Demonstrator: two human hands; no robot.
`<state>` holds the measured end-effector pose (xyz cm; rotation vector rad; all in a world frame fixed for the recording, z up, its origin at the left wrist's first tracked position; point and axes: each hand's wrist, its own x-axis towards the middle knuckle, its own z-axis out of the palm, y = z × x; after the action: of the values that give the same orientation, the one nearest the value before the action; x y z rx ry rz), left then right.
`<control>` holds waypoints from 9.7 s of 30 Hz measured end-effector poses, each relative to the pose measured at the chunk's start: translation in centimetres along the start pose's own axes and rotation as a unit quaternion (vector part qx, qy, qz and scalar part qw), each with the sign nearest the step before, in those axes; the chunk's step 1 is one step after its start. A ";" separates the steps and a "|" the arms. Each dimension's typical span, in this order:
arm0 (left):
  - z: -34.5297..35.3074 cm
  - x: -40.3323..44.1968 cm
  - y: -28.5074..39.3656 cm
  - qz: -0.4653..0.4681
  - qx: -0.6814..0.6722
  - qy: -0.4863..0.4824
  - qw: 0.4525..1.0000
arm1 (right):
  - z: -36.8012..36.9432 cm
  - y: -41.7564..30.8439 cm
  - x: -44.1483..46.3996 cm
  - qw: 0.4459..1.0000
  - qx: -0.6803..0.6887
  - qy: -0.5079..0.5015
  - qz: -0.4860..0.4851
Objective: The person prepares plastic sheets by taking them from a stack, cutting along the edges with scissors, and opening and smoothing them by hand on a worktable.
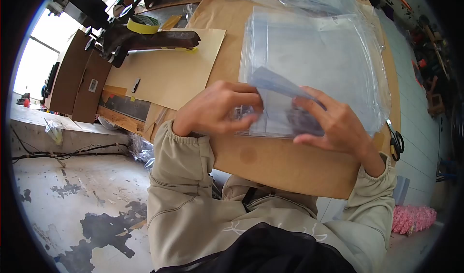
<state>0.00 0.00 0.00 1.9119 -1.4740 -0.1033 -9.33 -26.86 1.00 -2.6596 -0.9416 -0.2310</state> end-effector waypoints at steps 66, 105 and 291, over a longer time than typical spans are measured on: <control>-0.2 -0.2 1.0 0.035 -0.042 0.213 0.975 | -1.3 1.1 1.0 0.964 -0.053 0.243 0.096; 1.7 -0.1 1.0 -0.043 0.357 0.036 0.933 | -7.3 -9.9 -2.2 0.766 0.492 0.313 -0.270; 21.0 3.3 13.6 -0.035 0.228 0.221 0.948 | 3.4 -14.2 -20.7 0.638 0.514 0.172 0.548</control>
<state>-19.71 -14.27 -6.72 2.1597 -1.1880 0.6471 -34.15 -27.38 -4.09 -1.5254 0.6382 0.0956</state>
